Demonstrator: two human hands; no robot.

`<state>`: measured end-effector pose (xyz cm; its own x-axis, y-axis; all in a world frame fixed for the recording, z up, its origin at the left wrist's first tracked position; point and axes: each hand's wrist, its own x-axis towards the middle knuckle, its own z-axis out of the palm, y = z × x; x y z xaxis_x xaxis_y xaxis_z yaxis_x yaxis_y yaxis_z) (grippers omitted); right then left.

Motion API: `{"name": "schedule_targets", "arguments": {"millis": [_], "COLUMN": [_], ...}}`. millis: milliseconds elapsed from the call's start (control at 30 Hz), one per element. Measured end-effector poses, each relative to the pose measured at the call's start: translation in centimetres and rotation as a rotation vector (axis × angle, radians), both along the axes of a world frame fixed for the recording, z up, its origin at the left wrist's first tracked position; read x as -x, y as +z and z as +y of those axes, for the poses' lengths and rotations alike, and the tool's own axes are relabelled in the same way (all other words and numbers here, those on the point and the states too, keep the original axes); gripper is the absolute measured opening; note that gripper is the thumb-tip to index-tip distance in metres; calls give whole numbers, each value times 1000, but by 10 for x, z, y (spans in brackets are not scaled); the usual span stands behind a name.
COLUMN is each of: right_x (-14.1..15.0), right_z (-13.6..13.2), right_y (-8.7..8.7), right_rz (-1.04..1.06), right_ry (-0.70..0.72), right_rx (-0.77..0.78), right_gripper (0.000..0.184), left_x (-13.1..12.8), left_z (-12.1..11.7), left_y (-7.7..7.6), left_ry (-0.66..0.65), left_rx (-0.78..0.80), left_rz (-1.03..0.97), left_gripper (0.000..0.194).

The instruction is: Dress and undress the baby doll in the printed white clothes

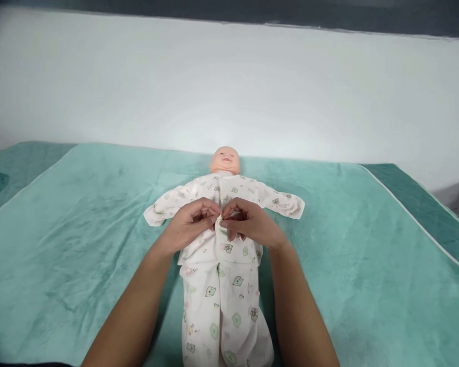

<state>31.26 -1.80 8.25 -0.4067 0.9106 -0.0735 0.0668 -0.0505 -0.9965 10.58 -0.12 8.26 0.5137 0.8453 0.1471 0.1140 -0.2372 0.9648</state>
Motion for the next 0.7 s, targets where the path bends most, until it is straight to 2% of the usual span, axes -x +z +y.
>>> {"name": "schedule_targets", "arguments": {"millis": [67, 167, 333, 433, 500, 567, 633, 700], "right_x": [0, -1, 2, 5, 4, -1, -10, -23], "right_z": [0, 1, 10, 17, 22, 24, 25, 23], "right_y": [0, -1, -17, -30, -38, -45, -52, -59], "right_rz": [1, 6, 37, -59, -223, -392, -539, -698], "right_ry": [-23, -92, -411, -644, -730, -748, -706, -625], "right_rx": [-12, -61, -200, -399, -590, -746, -817, -834], "right_gripper": [21, 21, 18, 11, 12, 20, 29, 36], "left_x": [-1, -3, 2, 7, 10, 11, 12, 15], "left_z": [0, 1, 2, 5, 8, 13, 17, 19], "left_y": [0, 2, 3, 0, -5, -14, -27, -41], "left_ry": [43, 35, 0, -11, 86, 235, 326, 357], "left_rx": [-115, -263, -288, -216, -268, -430, -556, -533], "left_rz": [44, 55, 52, 110, 94, 116, 227, 339], "left_gripper": [15, 25, 35, 35, 34, 32, 33, 40]}}
